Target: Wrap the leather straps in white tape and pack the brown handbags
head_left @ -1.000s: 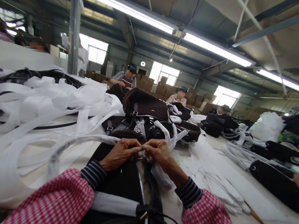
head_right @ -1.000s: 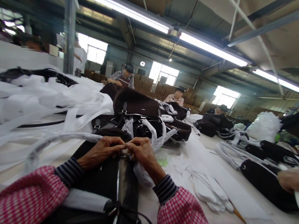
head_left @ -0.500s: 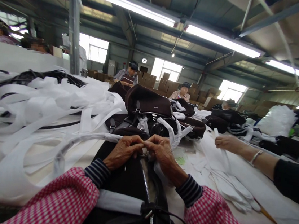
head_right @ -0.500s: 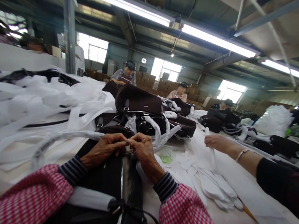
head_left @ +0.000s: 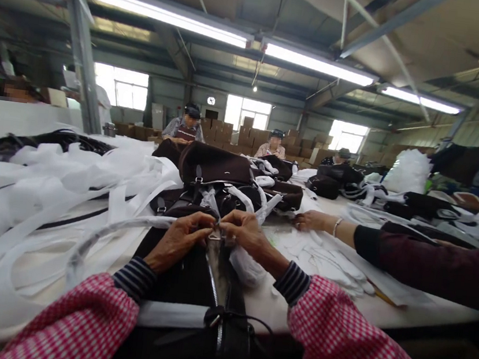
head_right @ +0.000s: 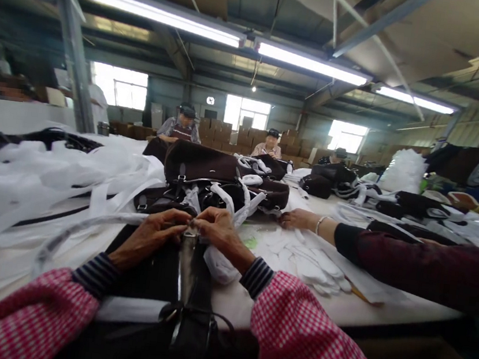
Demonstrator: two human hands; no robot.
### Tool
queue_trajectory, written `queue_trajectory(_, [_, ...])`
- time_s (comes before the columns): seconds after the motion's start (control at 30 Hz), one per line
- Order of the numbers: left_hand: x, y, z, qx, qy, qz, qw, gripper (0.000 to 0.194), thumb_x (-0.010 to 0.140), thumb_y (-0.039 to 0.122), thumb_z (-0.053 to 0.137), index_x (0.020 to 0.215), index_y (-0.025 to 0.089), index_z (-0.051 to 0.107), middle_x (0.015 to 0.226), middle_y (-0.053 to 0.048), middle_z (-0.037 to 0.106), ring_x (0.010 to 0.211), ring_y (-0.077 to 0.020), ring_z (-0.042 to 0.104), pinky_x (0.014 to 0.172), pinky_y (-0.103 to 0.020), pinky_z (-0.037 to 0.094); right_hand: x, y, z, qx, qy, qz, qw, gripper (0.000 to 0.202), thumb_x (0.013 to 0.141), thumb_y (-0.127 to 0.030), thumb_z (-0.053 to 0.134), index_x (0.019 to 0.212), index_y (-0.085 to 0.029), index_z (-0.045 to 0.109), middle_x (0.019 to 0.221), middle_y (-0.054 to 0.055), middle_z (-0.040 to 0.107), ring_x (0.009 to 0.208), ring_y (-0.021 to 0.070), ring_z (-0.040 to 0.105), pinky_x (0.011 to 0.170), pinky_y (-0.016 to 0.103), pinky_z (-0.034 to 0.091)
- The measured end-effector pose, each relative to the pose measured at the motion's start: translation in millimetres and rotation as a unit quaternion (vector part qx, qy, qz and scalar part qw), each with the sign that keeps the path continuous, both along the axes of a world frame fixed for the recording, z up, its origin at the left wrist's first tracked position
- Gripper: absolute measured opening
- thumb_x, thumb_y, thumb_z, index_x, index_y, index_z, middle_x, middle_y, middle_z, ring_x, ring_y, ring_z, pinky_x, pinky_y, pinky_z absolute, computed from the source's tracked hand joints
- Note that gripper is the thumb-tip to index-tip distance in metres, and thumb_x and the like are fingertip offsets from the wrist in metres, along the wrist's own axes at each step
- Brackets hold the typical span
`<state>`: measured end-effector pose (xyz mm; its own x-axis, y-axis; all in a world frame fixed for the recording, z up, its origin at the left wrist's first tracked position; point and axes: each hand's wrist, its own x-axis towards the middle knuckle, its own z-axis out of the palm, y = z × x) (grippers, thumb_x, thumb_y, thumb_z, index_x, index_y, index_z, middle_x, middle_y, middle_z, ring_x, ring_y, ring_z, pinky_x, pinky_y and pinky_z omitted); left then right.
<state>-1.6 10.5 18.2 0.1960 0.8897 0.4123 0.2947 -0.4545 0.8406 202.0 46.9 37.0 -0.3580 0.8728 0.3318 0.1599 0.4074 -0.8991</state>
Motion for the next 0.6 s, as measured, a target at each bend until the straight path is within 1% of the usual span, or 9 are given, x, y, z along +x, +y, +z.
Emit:
queue_trajectory(0.1, [-6,-26,23.6,0.099,0.148,0.019,0.984,0.027,0.093,0.026,0.055,0.116,0.023,0.069,0.116,-0.004,0.070,0.090,-0.0190,0.066,0.088,-0.034,0.053,46,-17,8.5,0.112,-0.093,-0.054,0.988,0.010,0.083,-0.024,0.070,0.082,-0.016,0.074,0.085,0.004,0.071,0.077,0.0162,0.060,0.071,0.029,0.043])
queue_trajectory(0.17, [-7,-46,35.5,0.151,0.267,-0.042,0.951,0.038,0.091,0.010,0.044,0.113,0.025,0.070,0.123,-0.003,0.067,0.102,-0.0185,0.066,0.096,-0.032,0.051,75,-30,3.4,0.127,-0.174,-0.062,0.974,0.013,0.087,-0.029,0.071,0.083,-0.017,0.075,0.092,0.005,0.070,0.084,0.0188,0.061,0.076,0.032,0.043])
queue_trajectory(0.23, [-3,-62,41.1,0.163,0.365,-0.127,0.908,0.053,0.083,-0.004,0.038,0.112,0.027,0.070,0.126,0.000,0.067,0.110,-0.0173,0.064,0.097,-0.030,0.049,92,-43,-8.3,0.123,-0.237,-0.045,0.963,0.017,0.088,-0.035,0.075,0.091,-0.018,0.076,0.101,0.006,0.069,0.092,0.0216,0.061,0.083,0.034,0.045])
queue_trajectory(0.27, [1,-68,41.6,0.162,0.406,-0.157,0.886,0.060,0.079,-0.007,0.037,0.113,0.029,0.069,0.125,0.001,0.068,0.112,-0.0174,0.062,0.097,-0.029,0.049,96,-49,-14.9,0.125,-0.264,-0.041,0.956,0.022,0.087,-0.038,0.077,0.098,-0.019,0.075,0.107,0.007,0.067,0.098,0.0233,0.061,0.088,0.036,0.045])
queue_trajectory(0.33, [8,-75,40.3,0.157,0.470,-0.179,0.850,0.065,0.076,-0.010,0.038,0.118,0.031,0.067,0.123,0.002,0.069,0.116,-0.0191,0.059,0.096,-0.029,0.049,95,-60,-26.2,0.141,-0.321,-0.047,0.935,0.036,0.085,-0.042,0.080,0.112,-0.020,0.071,0.118,0.008,0.064,0.109,0.0276,0.057,0.096,0.041,0.044])
queue_trajectory(0.4, [13,-76,39.2,0.161,0.516,-0.160,0.826,0.060,0.080,-0.009,0.039,0.117,0.030,0.066,0.119,0.000,0.068,0.113,-0.0212,0.057,0.093,-0.031,0.050,87,-68,-32.6,0.174,-0.380,-0.062,0.906,0.043,0.085,-0.043,0.080,0.119,-0.019,0.067,0.125,0.011,0.060,0.116,0.0311,0.052,0.101,0.045,0.043])
queue_trajectory(0.47, [12,-75,40.1,0.171,0.547,-0.118,0.811,0.050,0.086,-0.006,0.040,0.112,0.026,0.066,0.114,-0.003,0.067,0.106,-0.0229,0.057,0.088,-0.034,0.050,79,-70,-35.0,0.204,-0.419,-0.073,0.882,0.040,0.086,-0.040,0.079,0.116,-0.016,0.067,0.124,0.012,0.058,0.116,0.0318,0.050,0.101,0.046,0.043])
queue_trajectory(0.53, [4,-71,41.1,0.177,0.566,-0.079,0.801,0.037,0.092,-0.001,0.039,0.104,0.023,0.065,0.108,-0.005,0.065,0.098,-0.0235,0.057,0.083,-0.035,0.049,75,-68,-35.7,0.218,-0.426,-0.074,0.875,0.035,0.084,-0.038,0.080,0.108,-0.016,0.067,0.121,0.012,0.058,0.113,0.0310,0.049,0.101,0.044,0.043])
queue_trajectory(0.6, [-12,-69,38.5,0.182,0.563,-0.041,0.805,0.028,0.098,0.007,0.040,0.097,0.022,0.064,0.103,-0.006,0.064,0.095,-0.0232,0.057,0.080,-0.034,0.048,76,-65,-36.3,0.208,-0.410,-0.069,0.885,0.032,0.083,-0.036,0.080,0.102,-0.016,0.065,0.118,0.010,0.057,0.111,0.0298,0.049,0.099,0.043,0.044])
